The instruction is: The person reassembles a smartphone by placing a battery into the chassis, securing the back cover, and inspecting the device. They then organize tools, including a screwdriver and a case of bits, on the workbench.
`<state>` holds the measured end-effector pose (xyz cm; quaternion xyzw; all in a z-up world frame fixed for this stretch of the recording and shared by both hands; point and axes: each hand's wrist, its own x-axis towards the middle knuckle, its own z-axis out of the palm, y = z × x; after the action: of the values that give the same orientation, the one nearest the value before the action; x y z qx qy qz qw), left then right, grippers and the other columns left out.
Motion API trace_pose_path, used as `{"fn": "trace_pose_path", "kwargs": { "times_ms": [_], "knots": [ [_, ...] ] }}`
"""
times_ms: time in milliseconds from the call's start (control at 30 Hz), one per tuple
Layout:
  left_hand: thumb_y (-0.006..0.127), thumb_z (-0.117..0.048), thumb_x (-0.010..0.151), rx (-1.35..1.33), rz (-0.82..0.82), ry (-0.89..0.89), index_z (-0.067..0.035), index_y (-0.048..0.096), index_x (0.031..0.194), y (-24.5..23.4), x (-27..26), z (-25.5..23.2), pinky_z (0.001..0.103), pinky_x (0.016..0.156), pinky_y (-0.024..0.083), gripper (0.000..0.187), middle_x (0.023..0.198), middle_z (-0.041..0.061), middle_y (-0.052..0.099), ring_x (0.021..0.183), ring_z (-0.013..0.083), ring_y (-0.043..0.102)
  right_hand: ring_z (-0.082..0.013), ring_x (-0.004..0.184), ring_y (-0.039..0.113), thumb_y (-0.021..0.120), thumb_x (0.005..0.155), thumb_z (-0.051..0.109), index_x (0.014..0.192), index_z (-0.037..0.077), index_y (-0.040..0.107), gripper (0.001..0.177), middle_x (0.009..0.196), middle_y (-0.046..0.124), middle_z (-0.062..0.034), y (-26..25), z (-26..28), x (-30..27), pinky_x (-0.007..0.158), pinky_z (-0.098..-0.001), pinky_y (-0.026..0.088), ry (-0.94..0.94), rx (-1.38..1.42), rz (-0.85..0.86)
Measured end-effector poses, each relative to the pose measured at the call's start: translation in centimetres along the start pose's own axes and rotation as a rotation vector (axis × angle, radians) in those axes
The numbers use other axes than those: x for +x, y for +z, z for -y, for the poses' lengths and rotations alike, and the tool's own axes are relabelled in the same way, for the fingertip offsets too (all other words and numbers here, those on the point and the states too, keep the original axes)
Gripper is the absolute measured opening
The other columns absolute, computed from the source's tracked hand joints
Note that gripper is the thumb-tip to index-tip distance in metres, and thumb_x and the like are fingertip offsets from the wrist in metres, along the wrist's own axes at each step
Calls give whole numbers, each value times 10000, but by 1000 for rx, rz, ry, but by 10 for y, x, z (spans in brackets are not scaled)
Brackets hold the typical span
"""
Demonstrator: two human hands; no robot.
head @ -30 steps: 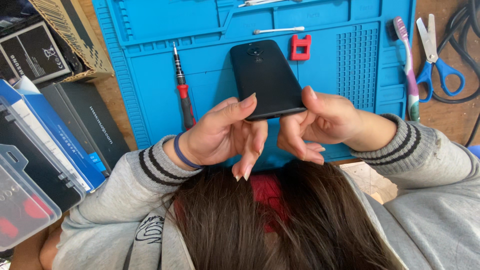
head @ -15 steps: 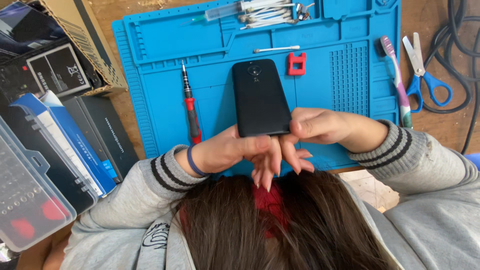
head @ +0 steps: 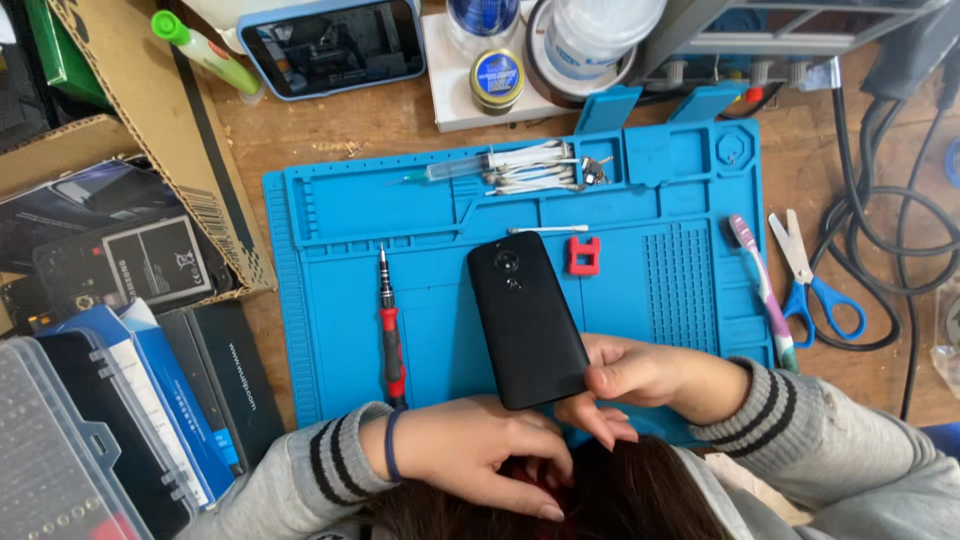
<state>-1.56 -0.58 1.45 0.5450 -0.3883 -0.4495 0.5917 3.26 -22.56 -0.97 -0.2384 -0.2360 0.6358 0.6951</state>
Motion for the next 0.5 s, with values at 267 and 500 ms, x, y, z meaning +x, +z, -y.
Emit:
{"fn": "trace_pose_path", "kwargs": {
  "times_ms": [267, 500],
  "knots": [
    [516, -473, 908, 91, -43, -4, -126, 579, 1085, 2, -2, 7, 292, 730, 523, 394, 944, 28, 639, 791, 176, 639, -98, 395, 439, 362, 992, 431, 725, -59, 684, 644, 482, 546, -107, -7, -12, -11, 447, -170, 328, 348, 46, -86],
    [538, -495, 879, 89, 7, -85, -124, 592, 1116, 8, -5, 4, 263, 735, 538, 443, 929, 38, 650, 832, 156, 652, -75, 426, 418, 283, 1003, 499, 763, 19, 692, 675, 470, 511, -36, 2, 6, -4, 500, -187, 331, 396, -328, -75]
  ]
}}
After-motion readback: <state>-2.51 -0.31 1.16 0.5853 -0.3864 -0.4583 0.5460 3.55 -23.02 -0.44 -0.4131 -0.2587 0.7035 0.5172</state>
